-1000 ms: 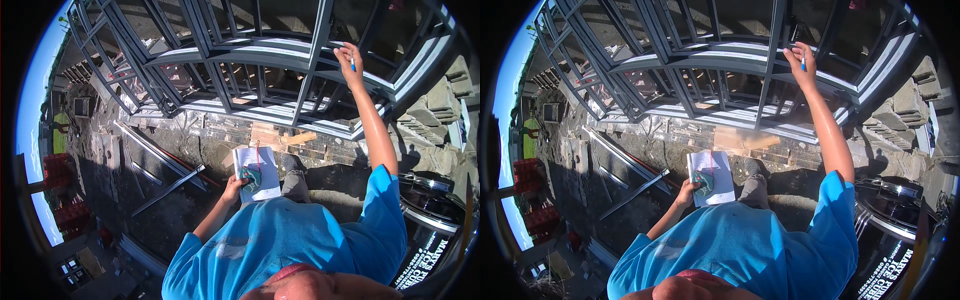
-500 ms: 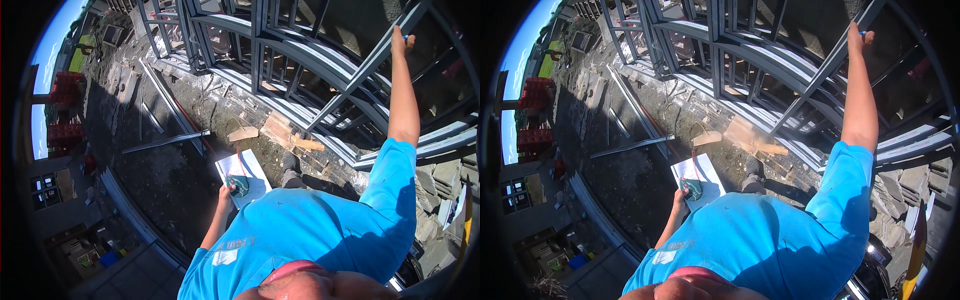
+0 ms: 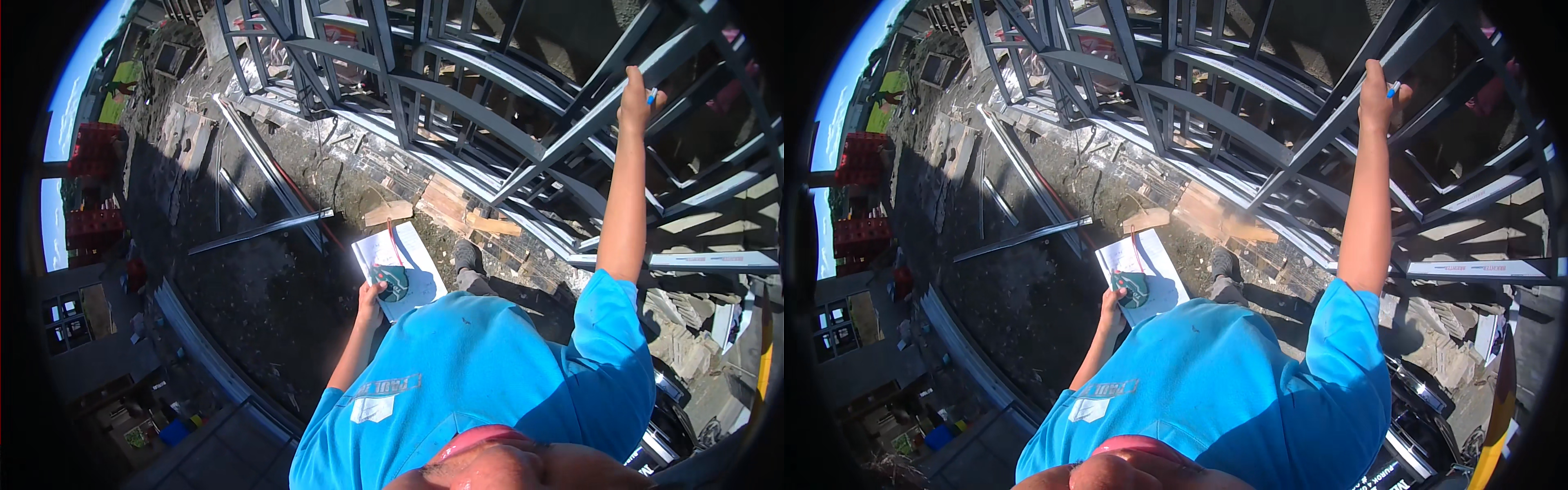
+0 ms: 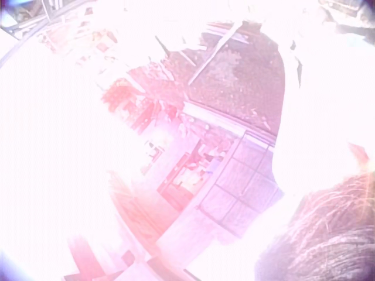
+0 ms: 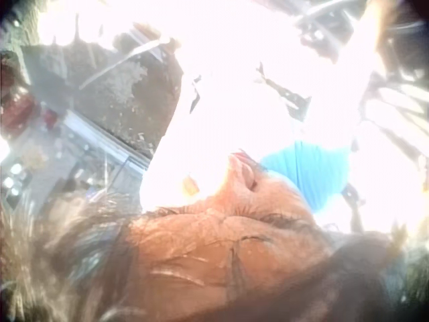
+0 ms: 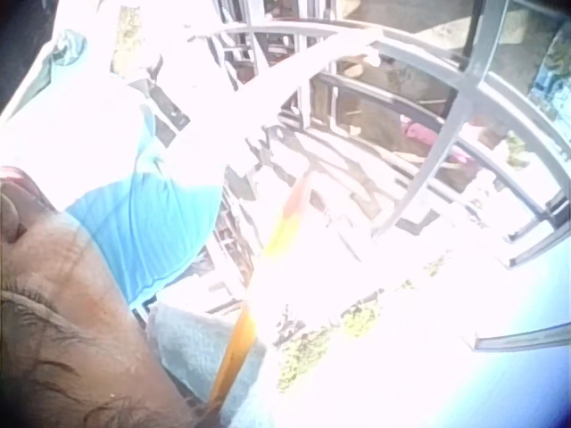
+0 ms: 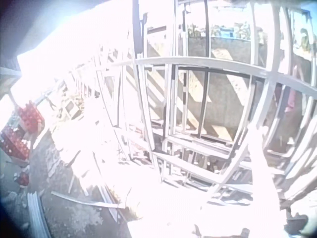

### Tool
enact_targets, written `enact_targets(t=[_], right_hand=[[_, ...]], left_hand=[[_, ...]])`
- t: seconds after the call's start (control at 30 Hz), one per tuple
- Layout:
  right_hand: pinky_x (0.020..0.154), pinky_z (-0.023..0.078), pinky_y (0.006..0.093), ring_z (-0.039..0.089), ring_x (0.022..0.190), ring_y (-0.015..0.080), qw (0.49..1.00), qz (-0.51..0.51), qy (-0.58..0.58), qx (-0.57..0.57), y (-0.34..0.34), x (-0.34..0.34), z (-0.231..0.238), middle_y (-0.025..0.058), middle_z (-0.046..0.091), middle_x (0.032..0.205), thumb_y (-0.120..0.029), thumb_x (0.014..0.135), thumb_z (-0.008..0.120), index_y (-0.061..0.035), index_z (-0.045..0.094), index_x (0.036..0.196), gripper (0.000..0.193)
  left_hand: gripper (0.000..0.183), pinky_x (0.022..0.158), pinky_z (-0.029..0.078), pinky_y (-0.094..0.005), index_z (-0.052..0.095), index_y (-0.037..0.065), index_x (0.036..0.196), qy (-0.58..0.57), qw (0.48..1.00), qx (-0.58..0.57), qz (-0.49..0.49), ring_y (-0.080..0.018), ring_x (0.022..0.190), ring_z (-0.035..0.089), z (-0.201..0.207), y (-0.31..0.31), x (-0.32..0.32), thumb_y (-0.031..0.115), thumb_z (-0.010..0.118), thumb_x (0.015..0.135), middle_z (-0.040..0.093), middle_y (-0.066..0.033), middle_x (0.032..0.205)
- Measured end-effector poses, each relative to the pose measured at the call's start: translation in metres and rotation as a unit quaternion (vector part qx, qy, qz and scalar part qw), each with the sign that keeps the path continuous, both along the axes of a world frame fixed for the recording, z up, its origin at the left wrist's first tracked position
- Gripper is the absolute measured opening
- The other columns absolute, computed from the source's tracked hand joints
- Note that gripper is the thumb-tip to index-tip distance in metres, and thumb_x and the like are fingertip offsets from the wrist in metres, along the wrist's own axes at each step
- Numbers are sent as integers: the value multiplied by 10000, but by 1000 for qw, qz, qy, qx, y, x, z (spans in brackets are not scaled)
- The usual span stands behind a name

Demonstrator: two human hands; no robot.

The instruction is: Measure the dimensions of metal window frames and record them in a notebook.

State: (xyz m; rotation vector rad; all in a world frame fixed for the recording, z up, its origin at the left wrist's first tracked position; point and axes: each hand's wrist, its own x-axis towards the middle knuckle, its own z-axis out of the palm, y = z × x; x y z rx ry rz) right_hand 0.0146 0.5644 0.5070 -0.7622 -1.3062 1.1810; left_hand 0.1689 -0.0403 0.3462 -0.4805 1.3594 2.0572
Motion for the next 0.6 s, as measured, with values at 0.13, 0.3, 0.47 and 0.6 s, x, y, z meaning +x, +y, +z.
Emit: enact_targets(t=[0.13,0.3,0.47,0.6], right_hand=[[726,482,295,629,775,136,993,77,15,85,-42,37,3,60,660,864,-34,732,705,23,613,969,260],[726,462,300,584,755,127,991,16,-14,132,-101,70,11,38,611,831,-72,733,695,-2,599,908,212],[747,466,325,583,763,209,982,-12,-48,180,-137,98,-1,80,595,843,-65,709,617,11,560,958,267],[758,461,327,570,768,206,983,-7,-48,177,-180,116,8,85,595,862,-61,727,602,12,579,945,231]], left_hand=[[338,833,480,-316,583,-16,1078,5,999,24,-21,-174,898,611,-16,-15,-8,172,619,798,640,-74,958],[348,811,485,-308,579,-19,1084,-2,996,39,-77,-175,866,615,-31,-54,-30,179,619,800,638,-76,951],[342,788,524,-343,570,-31,1088,3,992,48,-113,-204,856,644,-34,-104,-56,166,601,811,647,-104,969],[404,783,534,-365,555,-46,1135,13,990,86,-114,-243,854,655,-22,-138,-73,202,577,816,651,-130,989]])
